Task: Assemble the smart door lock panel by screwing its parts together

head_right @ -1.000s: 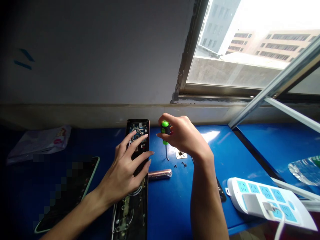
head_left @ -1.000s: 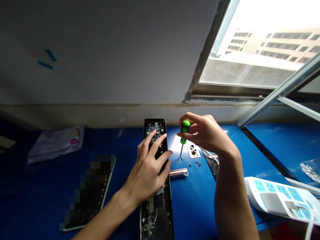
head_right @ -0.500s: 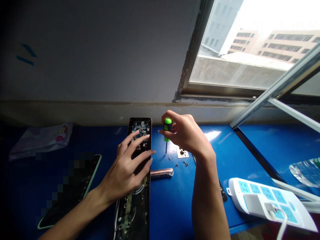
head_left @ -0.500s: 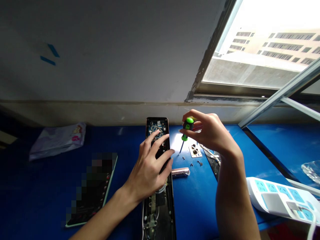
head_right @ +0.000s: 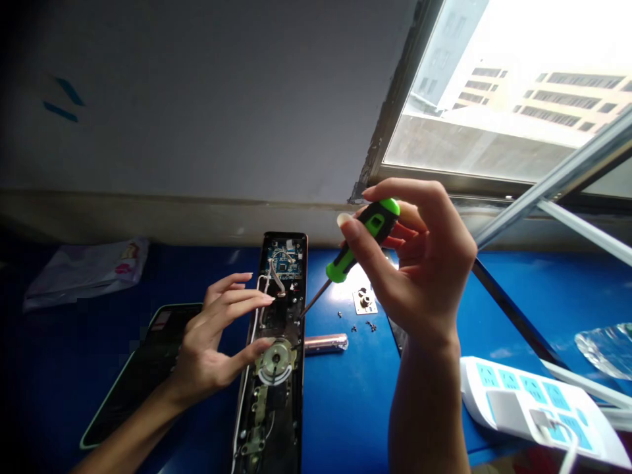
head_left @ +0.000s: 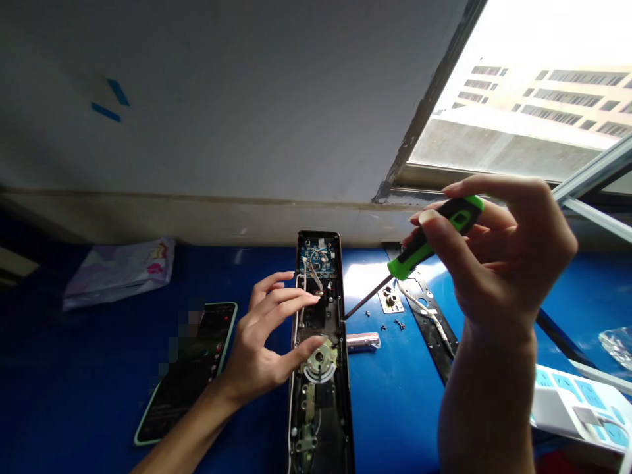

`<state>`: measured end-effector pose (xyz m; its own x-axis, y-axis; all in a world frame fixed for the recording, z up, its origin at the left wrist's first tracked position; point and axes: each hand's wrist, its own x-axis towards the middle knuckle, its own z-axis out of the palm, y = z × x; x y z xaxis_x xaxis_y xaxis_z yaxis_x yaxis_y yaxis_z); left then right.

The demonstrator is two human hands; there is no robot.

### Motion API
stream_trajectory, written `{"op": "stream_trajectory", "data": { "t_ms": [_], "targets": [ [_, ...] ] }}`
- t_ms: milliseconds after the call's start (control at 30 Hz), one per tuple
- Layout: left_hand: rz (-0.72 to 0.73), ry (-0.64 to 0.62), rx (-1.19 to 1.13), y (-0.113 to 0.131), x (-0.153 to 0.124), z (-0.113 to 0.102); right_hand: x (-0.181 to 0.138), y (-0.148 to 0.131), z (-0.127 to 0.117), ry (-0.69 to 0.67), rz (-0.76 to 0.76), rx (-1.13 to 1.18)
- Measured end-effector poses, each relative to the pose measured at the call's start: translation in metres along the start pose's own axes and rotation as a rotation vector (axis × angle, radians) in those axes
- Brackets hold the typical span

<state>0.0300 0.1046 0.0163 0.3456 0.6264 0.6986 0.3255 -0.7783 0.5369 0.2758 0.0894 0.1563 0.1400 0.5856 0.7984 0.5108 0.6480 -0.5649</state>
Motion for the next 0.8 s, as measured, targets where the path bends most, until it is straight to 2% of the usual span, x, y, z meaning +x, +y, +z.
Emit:
{"op": "stream_trajectory", "data": {
  "t_ms": [133, 367, 600, 800],
  "targets": [
    [-0.01, 0.008, -0.017, 0.0, -0.003, 0.0, -0.001, -0.004, 0.012, 0.026, 0.038, 0.037],
    [0.072, 0.05, -0.035, 0.003, 0.0, 0.006, -0.003, -0.001, 0.024, -0.07, 0.078, 0.052],
    [-0.001, 0.096, -0.005, 0.0, -0.001, 0.009, -0.004, -0.002, 0.028, -0.054, 0.073, 0.075],
    [-0.007, 0.102, -0.013, 0.001, 0.001, 0.008, -0.005, -0.004, 0.028, -0.037, 0.068, 0.05]
  ]
}}
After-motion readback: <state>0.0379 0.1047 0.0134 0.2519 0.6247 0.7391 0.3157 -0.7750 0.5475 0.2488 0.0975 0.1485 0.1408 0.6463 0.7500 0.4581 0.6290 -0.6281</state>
